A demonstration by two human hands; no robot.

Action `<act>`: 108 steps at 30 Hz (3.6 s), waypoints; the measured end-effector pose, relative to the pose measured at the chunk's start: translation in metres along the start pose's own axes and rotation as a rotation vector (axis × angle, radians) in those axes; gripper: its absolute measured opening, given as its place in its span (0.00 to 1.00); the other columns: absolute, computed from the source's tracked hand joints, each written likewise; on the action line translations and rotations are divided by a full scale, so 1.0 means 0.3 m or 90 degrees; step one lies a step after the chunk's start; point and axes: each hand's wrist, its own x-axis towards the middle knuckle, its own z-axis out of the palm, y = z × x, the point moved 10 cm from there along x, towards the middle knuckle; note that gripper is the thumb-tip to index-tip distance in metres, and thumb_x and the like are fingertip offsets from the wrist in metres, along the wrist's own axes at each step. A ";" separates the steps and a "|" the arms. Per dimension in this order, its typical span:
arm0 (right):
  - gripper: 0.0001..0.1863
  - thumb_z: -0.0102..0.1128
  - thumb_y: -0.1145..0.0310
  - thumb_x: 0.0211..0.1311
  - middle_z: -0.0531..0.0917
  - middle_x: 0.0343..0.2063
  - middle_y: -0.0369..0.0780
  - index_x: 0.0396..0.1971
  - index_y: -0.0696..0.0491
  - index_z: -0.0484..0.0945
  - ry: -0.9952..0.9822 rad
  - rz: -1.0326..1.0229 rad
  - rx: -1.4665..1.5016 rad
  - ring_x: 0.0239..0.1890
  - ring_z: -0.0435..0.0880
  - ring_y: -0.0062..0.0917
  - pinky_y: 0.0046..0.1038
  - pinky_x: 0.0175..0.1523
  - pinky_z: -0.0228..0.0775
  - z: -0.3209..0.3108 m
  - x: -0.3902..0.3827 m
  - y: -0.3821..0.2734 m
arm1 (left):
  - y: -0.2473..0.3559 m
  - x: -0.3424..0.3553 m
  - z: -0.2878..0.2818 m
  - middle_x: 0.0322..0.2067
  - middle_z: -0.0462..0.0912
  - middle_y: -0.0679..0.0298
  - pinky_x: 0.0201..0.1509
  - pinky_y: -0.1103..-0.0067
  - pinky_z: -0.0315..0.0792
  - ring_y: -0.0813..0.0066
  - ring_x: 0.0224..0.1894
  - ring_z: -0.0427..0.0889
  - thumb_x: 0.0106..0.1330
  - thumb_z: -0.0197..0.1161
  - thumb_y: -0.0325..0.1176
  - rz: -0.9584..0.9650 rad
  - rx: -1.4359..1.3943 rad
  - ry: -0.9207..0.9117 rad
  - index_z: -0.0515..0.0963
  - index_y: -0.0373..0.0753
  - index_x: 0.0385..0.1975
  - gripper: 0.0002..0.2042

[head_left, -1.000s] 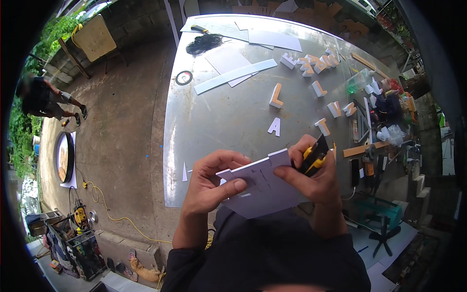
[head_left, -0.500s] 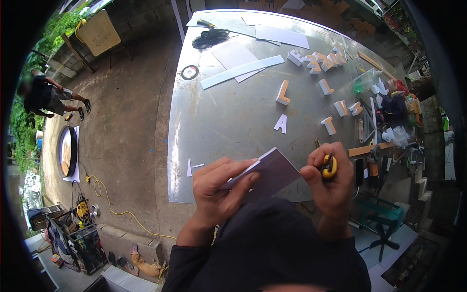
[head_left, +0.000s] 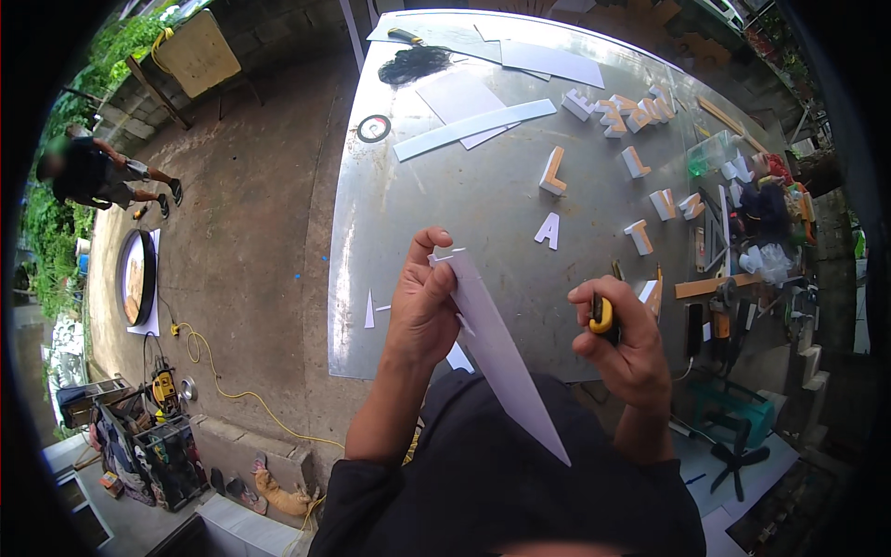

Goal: Cutting out sign letters from a foam or plastic board using a utility knife.

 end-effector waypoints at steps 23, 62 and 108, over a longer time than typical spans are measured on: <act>0.24 0.64 0.64 0.64 0.77 0.32 0.46 0.55 0.58 0.70 -0.038 -0.004 -0.213 0.32 0.80 0.39 0.35 0.38 0.72 0.045 -0.028 -0.164 | 0.105 -0.115 -0.002 0.31 0.82 0.67 0.37 0.86 0.73 0.86 0.32 0.79 0.67 0.67 0.30 0.192 0.261 0.098 0.73 0.36 0.38 0.09; 0.30 0.70 0.60 0.57 0.80 0.33 0.46 0.55 0.61 0.71 -0.124 -0.177 -0.058 0.30 0.81 0.37 0.35 0.34 0.74 0.116 -0.095 -0.127 | 0.191 -0.344 0.441 0.43 0.79 0.75 0.45 0.83 0.75 0.80 0.46 0.78 0.60 0.71 0.34 0.770 1.159 -0.304 0.83 0.53 0.45 0.13; 0.26 0.48 0.53 0.73 0.80 0.34 0.49 0.50 0.64 0.71 -0.025 -0.160 0.096 0.32 0.82 0.39 0.36 0.36 0.75 0.109 -0.125 -0.098 | 0.181 -0.401 0.543 0.31 0.79 0.78 0.37 0.87 0.69 0.87 0.34 0.77 0.57 0.66 0.37 1.059 1.161 -0.406 0.87 0.50 0.37 0.09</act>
